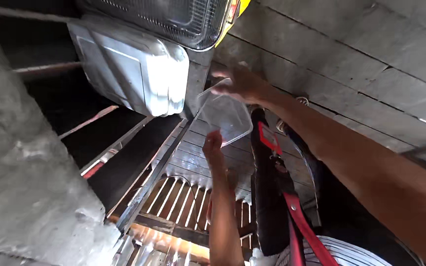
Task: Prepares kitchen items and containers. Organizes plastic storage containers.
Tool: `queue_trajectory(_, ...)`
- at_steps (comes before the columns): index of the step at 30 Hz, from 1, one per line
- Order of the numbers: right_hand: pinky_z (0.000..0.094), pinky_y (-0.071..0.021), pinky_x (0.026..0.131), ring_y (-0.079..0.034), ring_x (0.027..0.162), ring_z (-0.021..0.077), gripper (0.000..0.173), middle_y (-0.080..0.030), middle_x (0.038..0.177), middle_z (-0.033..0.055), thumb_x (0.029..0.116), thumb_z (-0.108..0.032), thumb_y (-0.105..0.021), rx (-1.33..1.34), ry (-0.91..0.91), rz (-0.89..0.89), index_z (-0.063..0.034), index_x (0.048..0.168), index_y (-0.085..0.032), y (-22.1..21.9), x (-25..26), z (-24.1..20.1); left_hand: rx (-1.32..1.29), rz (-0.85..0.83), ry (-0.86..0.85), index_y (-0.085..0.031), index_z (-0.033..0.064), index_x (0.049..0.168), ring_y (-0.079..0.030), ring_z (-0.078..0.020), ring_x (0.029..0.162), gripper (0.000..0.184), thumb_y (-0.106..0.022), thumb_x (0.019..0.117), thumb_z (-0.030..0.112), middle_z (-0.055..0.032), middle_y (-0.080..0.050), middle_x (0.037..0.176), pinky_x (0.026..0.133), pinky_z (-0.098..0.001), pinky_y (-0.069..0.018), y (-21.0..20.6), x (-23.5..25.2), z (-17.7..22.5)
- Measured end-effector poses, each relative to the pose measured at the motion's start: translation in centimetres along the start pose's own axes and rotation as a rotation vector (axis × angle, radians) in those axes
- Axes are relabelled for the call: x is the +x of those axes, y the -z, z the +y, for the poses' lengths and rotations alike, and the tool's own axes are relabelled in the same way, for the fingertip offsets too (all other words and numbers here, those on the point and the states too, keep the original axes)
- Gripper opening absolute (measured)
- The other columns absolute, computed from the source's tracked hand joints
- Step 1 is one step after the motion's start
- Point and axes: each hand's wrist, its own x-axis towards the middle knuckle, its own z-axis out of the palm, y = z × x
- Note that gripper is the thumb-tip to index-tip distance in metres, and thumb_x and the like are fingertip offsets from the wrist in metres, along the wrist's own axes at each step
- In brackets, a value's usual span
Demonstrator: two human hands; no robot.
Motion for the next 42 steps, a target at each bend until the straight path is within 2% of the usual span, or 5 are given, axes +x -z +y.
queue_trajectory(6,0.0435,-0.0568,0.092,-0.07,0.099,0.0236,0.029,-0.07,0.115,0.0177,0.1058,-0.012,-0.053,0.349,-0.267,0.173,0.0018,0.13,-0.062,8.5,-7.2,6.3,0.277,-0.36,-0.012,-0.06,-0.0009,0.135,-0.064,-0.0193,0.115,0.034,-0.054,0.1042,0.01,-0.0156,-0.065,0.132,0.101,-0.0386,-0.0508,-5.3,8.1,5.8)
queue_trajectory(11,0.0355,-0.0593,0.085,-0.071,0.093,0.0171,0.036,-0.07,0.113,0.0147,0.1068,-0.012,-0.048,0.641,-0.373,0.652,-0.0021,0.141,-0.054,14.4,-10.2,8.5,-0.46,-0.226,0.231,-0.045,0.0027,0.136,-0.069,-0.015,0.098,0.04,-0.036,0.1119,0.034,-0.0089,-0.065,0.114,0.088,-0.0295,-0.0576,-13.7,16.2,12.6)
queue_trajectory(17,0.0304,-0.0603,0.073,-0.071,0.079,0.0134,0.043,-0.071,0.106,0.007,0.1068,-0.008,-0.043,0.983,-0.439,0.926,-0.0112,0.149,-0.043,17.5,-11.4,8.5,-1.249,-0.053,0.253,-0.036,0.0072,0.145,-0.056,-0.0262,0.128,0.041,-0.034,0.1101,0.029,-0.0158,-0.051,0.141,0.105,-0.035,-0.0505,-18.7,19.1,17.7)
queue_trajectory(36,0.0385,-0.0588,0.086,-0.072,0.093,0.0213,0.031,-0.072,0.109,0.0176,0.1015,-0.003,-0.052,0.688,-0.203,0.986,0.0042,0.13,-0.059,13.2,7.3,0.4,-1.513,-0.118,0.151,-0.02,-0.0046,0.153,-0.057,-0.0041,0.111,0.044,-0.024,0.1101,0.004,-0.0155,-0.043,0.143,0.089,-0.0106,-0.0454,-7.6,10.3,25.6)
queue_trajectory(42,0.0359,-0.0616,0.077,-0.071,0.082,0.0194,0.028,-0.069,0.101,0.0179,0.1,0.002,-0.052,0.922,-0.02,0.66,0.0084,0.126,-0.056,10.8,10.5,-1.8,-1.245,-0.068,0.218,-0.021,-0.0035,0.153,-0.045,-0.0152,0.139,0.045,-0.018,0.1117,0.013,-0.0165,-0.033,0.158,0.11,-0.0187,-0.0389,-8.3,12.3,22.3)
